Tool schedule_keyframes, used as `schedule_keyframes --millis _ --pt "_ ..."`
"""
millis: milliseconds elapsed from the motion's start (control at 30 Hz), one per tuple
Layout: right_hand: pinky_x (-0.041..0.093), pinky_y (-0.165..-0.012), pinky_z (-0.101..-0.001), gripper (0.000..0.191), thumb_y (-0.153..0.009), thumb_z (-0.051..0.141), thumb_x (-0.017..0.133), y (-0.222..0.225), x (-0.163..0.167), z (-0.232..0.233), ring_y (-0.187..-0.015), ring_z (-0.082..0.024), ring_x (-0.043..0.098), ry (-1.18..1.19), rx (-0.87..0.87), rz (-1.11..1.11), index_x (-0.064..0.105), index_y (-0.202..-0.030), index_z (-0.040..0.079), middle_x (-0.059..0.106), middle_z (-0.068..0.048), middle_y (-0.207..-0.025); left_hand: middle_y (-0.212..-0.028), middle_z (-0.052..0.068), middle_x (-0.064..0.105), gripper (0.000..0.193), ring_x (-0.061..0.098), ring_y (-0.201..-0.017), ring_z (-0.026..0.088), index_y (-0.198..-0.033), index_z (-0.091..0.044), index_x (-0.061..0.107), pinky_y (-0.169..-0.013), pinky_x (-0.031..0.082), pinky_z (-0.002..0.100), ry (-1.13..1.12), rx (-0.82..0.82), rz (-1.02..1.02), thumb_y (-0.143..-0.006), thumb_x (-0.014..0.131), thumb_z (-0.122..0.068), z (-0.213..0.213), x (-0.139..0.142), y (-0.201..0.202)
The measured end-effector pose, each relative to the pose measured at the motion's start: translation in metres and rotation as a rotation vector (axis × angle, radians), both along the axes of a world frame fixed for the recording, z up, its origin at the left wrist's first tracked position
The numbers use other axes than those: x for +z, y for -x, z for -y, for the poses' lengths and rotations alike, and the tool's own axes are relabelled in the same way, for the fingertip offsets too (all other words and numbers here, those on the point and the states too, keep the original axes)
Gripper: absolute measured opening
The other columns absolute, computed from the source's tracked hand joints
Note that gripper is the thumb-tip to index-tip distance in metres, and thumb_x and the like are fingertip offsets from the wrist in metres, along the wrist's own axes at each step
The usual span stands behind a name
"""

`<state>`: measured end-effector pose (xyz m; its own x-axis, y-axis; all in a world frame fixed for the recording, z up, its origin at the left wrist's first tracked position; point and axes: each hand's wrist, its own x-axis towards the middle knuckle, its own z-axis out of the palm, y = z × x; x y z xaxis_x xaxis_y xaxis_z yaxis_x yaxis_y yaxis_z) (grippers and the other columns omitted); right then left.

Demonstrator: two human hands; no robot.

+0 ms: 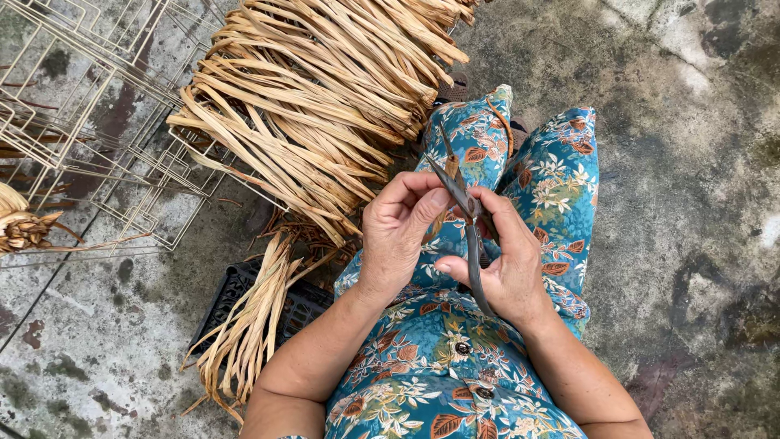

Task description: The person sits on the ground and trims dried palm leaf strips with scissors, cutting off dark edges and discarding trimmings onto the ground. They place trimmed strips into a black crate and reach into wire racks holding bundles of dried leaves to pull out more strips to trim.

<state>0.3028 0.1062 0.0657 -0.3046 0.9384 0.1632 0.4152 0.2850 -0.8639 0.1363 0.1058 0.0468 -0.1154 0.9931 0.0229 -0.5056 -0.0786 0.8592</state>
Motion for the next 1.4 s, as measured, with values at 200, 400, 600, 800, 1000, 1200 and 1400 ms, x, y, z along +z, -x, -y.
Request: schedule_keyframes --millis 200,400,600,800,1000,1200,1400 --pt "0.050 -0.063 -0.0235 0.083 -0.064 0.038 0.093 0.002 -0.006 -0.001 -0.070 -0.008 0.059 0.129 -0.092 0.013 0.065 -0.135 0.004 0.065 0.001 -0.078 -0.105 0.006 0.073 0.015 0.070 -0.100 0.011 -0.114 0.002 0.068 -0.091 0.057 0.024 0.013 0.025 -0.006 -0.104 0.068 -0.009 -0.002 -0.008 0.002" --pt "0.047 -0.064 -0.0206 0.066 -0.075 0.021 0.090 0.005 -0.017 -0.008 -0.071 -0.004 0.056 0.282 -0.030 -0.249 0.067 -0.135 0.004 0.063 0.003 -0.078 -0.105 0.006 0.073 0.016 0.071 -0.100 0.011 -0.116 0.002 0.068 -0.090 0.057 0.024 0.002 0.040 -0.046 -0.103 0.069 -0.009 -0.001 -0.007 0.009" --pt "0.057 -0.097 -0.0246 0.055 -0.087 0.003 0.082 0.012 -0.031 -0.012 -0.111 -0.009 0.065 0.330 0.052 -0.652 0.054 -0.134 0.003 0.066 -0.002 -0.122 -0.112 0.005 0.071 0.017 0.069 -0.103 0.009 -0.117 -0.001 0.069 -0.090 0.058 0.024 -0.066 -0.001 -0.104 -0.102 0.069 -0.009 0.007 -0.003 0.002" --pt "0.055 -0.079 -0.0262 0.041 -0.096 -0.004 0.069 -0.018 -0.026 -0.019 -0.087 -0.014 0.067 0.195 -0.200 -0.765 0.055 -0.133 0.005 0.071 -0.010 -0.102 -0.105 0.009 0.075 0.023 0.068 -0.084 0.009 -0.112 -0.001 0.073 -0.074 0.058 0.021 -0.040 -0.314 -0.306 -0.113 0.062 -0.022 0.039 -0.024 0.006" --pt "0.048 -0.066 -0.0263 0.043 -0.096 0.011 0.075 -0.083 -0.013 -0.011 -0.064 -0.013 0.053 0.156 -0.132 -1.038 0.052 -0.131 0.002 0.065 -0.011 -0.086 -0.113 0.011 0.075 0.037 0.071 -0.073 0.013 -0.128 -0.010 0.061 -0.057 0.057 0.022 0.506 -0.510 0.346 -0.101 0.053 -0.034 0.027 -0.064 0.001" --pt "0.047 -0.059 -0.0241 0.043 -0.088 0.013 0.078 -0.155 -0.015 0.004 -0.059 -0.013 0.053 0.216 -0.028 -0.915 0.057 -0.123 -0.003 0.064 -0.012 -0.074 -0.102 0.012 0.075 0.030 0.064 -0.069 0.007 -0.127 -0.001 0.062 -0.054 0.052 0.019 0.434 0.081 0.456 -0.105 0.061 -0.022 -0.011 -0.091 0.070" --pt "0.060 -0.092 -0.0394 0.065 -0.074 0.000 0.081 -0.196 0.002 -0.006 -0.104 -0.025 0.073 0.490 0.161 -0.264 0.057 -0.133 -0.006 0.072 -0.017 -0.118 -0.074 -0.002 0.059 0.034 0.058 -0.059 0.004 -0.136 -0.012 0.063 -0.051 0.052 0.019 0.165 0.195 -0.224 -0.109 0.052 -0.029 -0.008 -0.071 0.093"
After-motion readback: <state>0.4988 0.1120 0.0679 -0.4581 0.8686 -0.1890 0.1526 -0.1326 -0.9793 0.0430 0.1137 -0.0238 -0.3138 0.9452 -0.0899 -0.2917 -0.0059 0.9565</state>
